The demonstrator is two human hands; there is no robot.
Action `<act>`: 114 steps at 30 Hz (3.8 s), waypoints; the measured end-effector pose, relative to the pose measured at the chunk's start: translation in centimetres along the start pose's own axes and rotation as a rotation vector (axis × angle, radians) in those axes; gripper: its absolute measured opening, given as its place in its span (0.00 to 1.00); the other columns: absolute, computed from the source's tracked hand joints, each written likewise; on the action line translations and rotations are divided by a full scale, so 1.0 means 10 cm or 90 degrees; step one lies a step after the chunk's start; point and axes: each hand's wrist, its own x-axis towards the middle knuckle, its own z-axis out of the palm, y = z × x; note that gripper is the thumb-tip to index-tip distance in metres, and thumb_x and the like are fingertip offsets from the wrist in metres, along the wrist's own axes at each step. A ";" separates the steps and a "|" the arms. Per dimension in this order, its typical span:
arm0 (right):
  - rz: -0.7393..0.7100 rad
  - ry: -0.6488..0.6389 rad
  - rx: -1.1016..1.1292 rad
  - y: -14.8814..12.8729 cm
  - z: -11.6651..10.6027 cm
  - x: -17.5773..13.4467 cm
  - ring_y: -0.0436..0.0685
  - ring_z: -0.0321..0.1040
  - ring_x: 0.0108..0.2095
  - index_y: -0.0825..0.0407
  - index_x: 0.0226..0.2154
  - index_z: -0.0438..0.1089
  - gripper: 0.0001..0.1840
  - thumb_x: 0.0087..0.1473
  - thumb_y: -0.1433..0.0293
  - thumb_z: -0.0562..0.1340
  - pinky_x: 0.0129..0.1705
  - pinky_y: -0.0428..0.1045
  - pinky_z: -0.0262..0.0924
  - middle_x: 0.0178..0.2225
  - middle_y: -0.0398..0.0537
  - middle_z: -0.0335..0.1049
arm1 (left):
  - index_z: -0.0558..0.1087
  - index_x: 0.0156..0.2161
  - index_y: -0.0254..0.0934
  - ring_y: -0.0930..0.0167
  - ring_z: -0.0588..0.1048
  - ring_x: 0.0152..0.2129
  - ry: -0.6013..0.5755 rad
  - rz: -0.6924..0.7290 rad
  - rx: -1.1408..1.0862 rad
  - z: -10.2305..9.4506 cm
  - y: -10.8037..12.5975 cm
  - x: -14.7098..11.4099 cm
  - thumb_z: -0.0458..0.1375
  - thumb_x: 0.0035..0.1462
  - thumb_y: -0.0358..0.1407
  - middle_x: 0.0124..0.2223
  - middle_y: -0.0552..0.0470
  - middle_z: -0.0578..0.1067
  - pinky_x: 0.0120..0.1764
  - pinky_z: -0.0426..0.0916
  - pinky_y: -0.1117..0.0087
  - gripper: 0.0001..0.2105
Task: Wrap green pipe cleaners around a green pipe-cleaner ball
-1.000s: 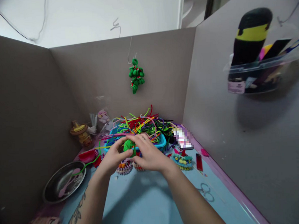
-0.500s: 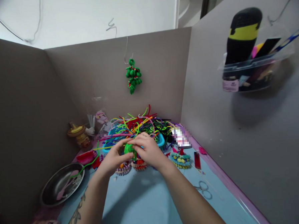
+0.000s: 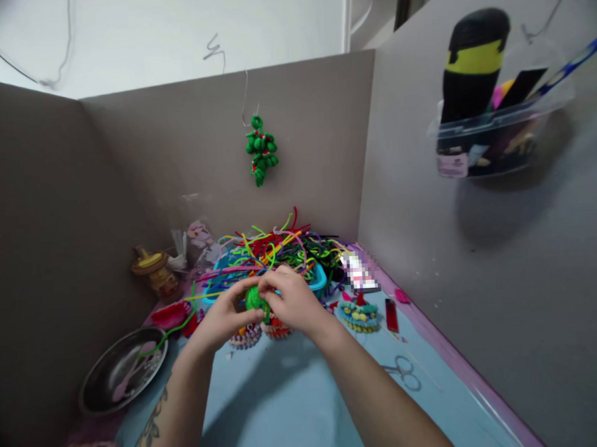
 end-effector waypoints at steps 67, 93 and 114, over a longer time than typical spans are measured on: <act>-0.018 0.148 0.058 0.01 0.07 0.00 0.56 0.64 0.42 0.48 0.33 0.72 0.05 0.52 0.74 0.62 0.45 0.54 0.61 0.38 0.48 0.63 | 0.71 0.47 0.39 0.62 0.70 0.49 0.302 0.083 0.133 0.15 0.06 0.04 0.63 0.48 0.35 0.50 0.45 0.73 0.52 0.63 0.59 0.19; 0.024 0.005 -0.040 0.11 0.01 0.01 0.57 0.64 0.44 0.51 0.26 0.72 0.06 0.50 0.76 0.61 0.48 0.56 0.60 0.41 0.49 0.64 | 0.70 0.48 0.39 0.61 0.64 0.56 0.224 0.140 0.293 0.22 0.13 0.01 0.60 0.46 0.28 0.56 0.43 0.66 0.57 0.59 0.57 0.21; -0.003 0.001 0.018 -0.04 -0.07 0.00 0.59 0.62 0.49 0.50 0.28 0.71 0.04 0.49 0.75 0.62 0.52 0.57 0.57 0.43 0.50 0.63 | 0.70 0.47 0.39 0.60 0.66 0.52 0.226 0.140 0.248 0.19 0.08 0.03 0.62 0.46 0.30 0.52 0.43 0.69 0.55 0.60 0.56 0.20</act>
